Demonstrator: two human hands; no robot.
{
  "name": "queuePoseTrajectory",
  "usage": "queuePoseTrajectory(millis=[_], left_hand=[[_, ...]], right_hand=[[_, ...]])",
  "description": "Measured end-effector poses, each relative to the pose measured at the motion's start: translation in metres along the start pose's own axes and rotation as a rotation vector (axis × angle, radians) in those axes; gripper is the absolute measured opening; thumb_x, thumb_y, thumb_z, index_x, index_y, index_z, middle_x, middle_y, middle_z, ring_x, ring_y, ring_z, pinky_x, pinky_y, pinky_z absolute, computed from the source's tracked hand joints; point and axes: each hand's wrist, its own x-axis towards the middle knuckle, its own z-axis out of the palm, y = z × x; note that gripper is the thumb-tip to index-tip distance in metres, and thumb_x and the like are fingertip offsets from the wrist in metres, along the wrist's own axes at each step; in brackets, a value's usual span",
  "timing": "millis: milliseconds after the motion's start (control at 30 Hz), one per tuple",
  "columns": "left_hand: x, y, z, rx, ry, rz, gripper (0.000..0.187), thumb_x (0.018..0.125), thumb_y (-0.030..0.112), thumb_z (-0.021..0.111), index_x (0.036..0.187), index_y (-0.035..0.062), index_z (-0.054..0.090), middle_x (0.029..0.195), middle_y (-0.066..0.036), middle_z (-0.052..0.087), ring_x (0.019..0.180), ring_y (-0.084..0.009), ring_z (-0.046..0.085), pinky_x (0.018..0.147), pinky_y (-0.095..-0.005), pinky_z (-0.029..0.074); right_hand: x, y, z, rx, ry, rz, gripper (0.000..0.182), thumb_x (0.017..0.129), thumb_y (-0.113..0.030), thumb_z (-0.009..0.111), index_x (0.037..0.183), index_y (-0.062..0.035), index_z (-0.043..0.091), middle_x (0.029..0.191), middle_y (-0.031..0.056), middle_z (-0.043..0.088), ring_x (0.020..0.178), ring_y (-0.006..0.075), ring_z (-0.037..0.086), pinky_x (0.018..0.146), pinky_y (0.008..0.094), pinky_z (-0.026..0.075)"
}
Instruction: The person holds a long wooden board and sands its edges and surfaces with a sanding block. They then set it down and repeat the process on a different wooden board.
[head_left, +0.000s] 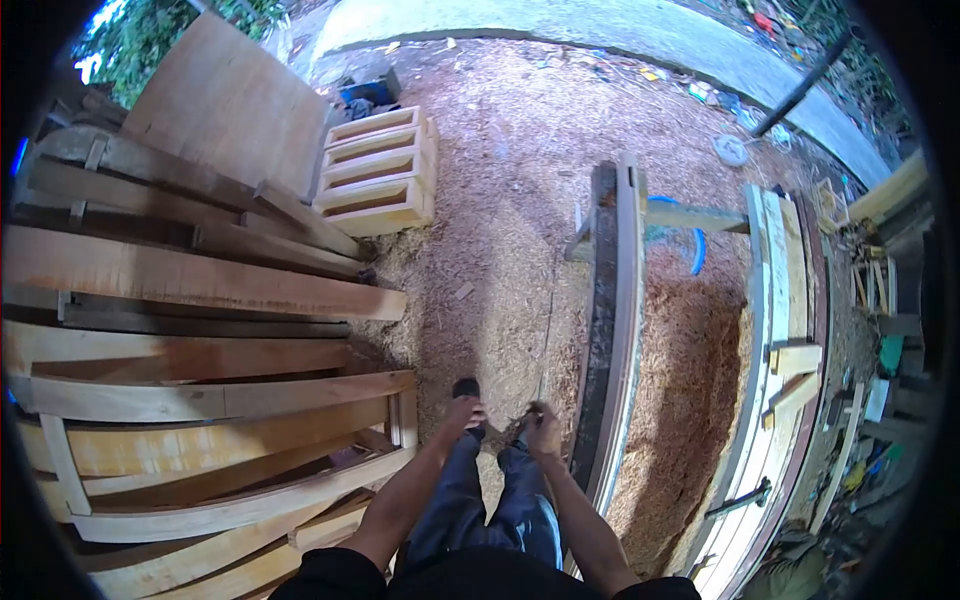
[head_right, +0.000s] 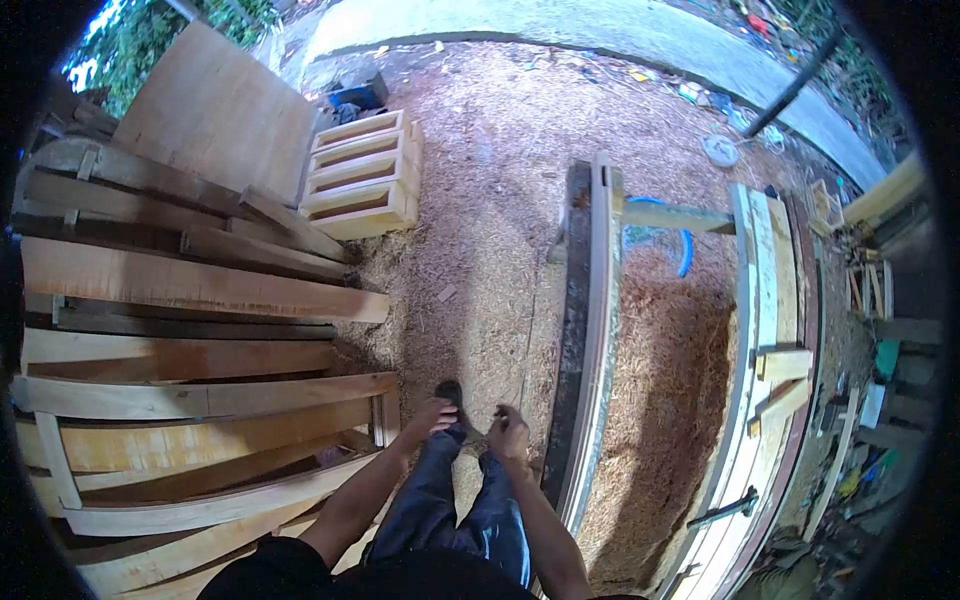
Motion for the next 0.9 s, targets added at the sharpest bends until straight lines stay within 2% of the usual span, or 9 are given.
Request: queuePoseTrajectory(millis=[67, 167, 267, 367, 433, 500, 567, 700, 900], left_hand=[[0.003, 0.006, -0.046, -0.067, 0.034, -0.023, 0.027, 0.098, 0.029, 0.051, 0.115, 0.0094, 0.058, 0.098, -0.007, 0.07, 0.076, -0.0184, 0.068, 0.061, -0.033, 0.054], [0.054, -0.014, -0.104, -0.08, 0.079, 0.077, 0.029, 0.097, 0.032, 0.052, 0.113, 0.0084, 0.059, 0.095, -0.007, 0.07, 0.071, -0.0184, 0.067, 0.057, -0.0308, 0.052], [0.106, 0.016, -0.126, 0.062, 0.184, 0.164, 0.032, 0.097, 0.034, 0.053, 0.112, 0.0064, 0.059, 0.092, -0.007, 0.07, 0.069, -0.0185, 0.067, 0.056, -0.0301, 0.051], [0.178, 0.023, -0.144, 0.202, 0.225, 0.184, 0.033, 0.097, 0.032, 0.053, 0.11, 0.0033, 0.06, 0.089, -0.008, 0.07, 0.07, -0.0183, 0.067, 0.058, -0.031, 0.051], [0.275, 0.019, -0.169, 0.423, 0.223, 0.219, 0.032, 0.097, 0.031, 0.055, 0.107, 0.0015, 0.062, 0.087, -0.01, 0.07, 0.072, -0.0197, 0.067, 0.062, -0.033, 0.051], [0.33, 0.037, -0.166, 0.444, 0.345, 0.33, 0.03, 0.095, 0.03, 0.057, 0.098, 0.0003, 0.064, 0.083, -0.013, 0.069, 0.077, -0.0247, 0.068, 0.07, -0.0367, 0.051], [0.367, 0.081, -0.154, 0.128, 0.244, 0.213, 0.029, 0.091, 0.028, 0.061, 0.097, 0.0001, 0.066, 0.086, -0.016, 0.069, 0.085, -0.0312, 0.067, 0.077, -0.0399, 0.051], [0.491, 0.079, -0.142, 0.469, 0.47, 0.508, 0.028, 0.085, 0.017, 0.065, 0.106, -0.001, 0.066, 0.091, -0.018, 0.07, 0.084, -0.0316, 0.068, 0.08, -0.0399, 0.052], [0.56, 0.081, -0.11, 0.207, 0.611, 0.296, 0.024, 0.088, 0.014, 0.065, 0.108, 0.0007, 0.065, 0.093, -0.015, 0.069, 0.082, -0.0257, 0.067, 0.073, -0.0362, 0.052]], right_hand=[[0.007, 0.032, 0.039, -0.139, -0.201, 0.047, 0.024, 0.085, -0.014, 0.061, 0.105, -0.0009, 0.066, 0.084, 0.0157, 0.07, 0.072, 0.0286, 0.07, 0.064, 0.0364, 0.055], [0.037, 0.112, 0.1, 0.022, -0.478, 0.469, 0.026, 0.086, -0.017, 0.062, 0.107, -0.0023, 0.067, 0.085, 0.0153, 0.071, 0.071, 0.023, 0.07, 0.065, 0.035, 0.056], [0.093, 0.111, 0.129, 0.039, -0.452, 0.577, 0.026, 0.085, -0.018, 0.064, 0.107, -0.005, 0.067, 0.082, 0.014, 0.071, 0.068, 0.019, 0.07, 0.063, 0.0347, 0.056], [0.176, 0.099, 0.177, 0.024, -0.336, 0.524, 0.023, 0.091, -0.011, 0.057, 0.111, -0.0028, 0.066, 0.085, 0.0089, 0.071, 0.066, 0.0171, 0.067, 0.06, 0.0302, 0.055], [0.239, 0.144, 0.224, -0.377, -0.306, 0.184, 0.024, 0.093, -0.02, 0.055, 0.103, -0.0023, 0.068, 0.084, 0.0134, 0.072, 0.069, 0.02, 0.069, 0.064, 0.033, 0.054], [0.3, 0.12, 0.257, -0.426, -0.343, 0.068, 0.025, 0.093, -0.022, 0.056, 0.103, -0.0025, 0.069, 0.085, 0.0152, 0.072, 0.079, 0.0218, 0.071, 0.071, 0.0342, 0.054], [0.361, 0.164, 0.306, -0.289, -0.399, 0.065, 0.025, 0.09, -0.021, 0.061, 0.106, -0.0033, 0.069, 0.089, 0.0161, 0.072, 0.084, 0.0289, 0.07, 0.078, 0.0364, 0.054], [0.458, 0.239, 0.391, -0.458, -0.378, -0.164, 0.033, 0.085, -0.014, 0.065, 0.116, -0.0044, 0.066, 0.107, 0.0203, 0.068, 0.095, 0.0347, 0.066, 0.085, 0.0396, 0.052], [0.495, 0.264, 0.44, -0.388, -0.321, -0.179, 0.041, 0.083, -0.009, 0.067, 0.123, -0.0041, 0.059, 0.101, 0.0186, 0.067, 0.092, 0.0338, 0.065, 0.085, 0.0408, 0.051]])
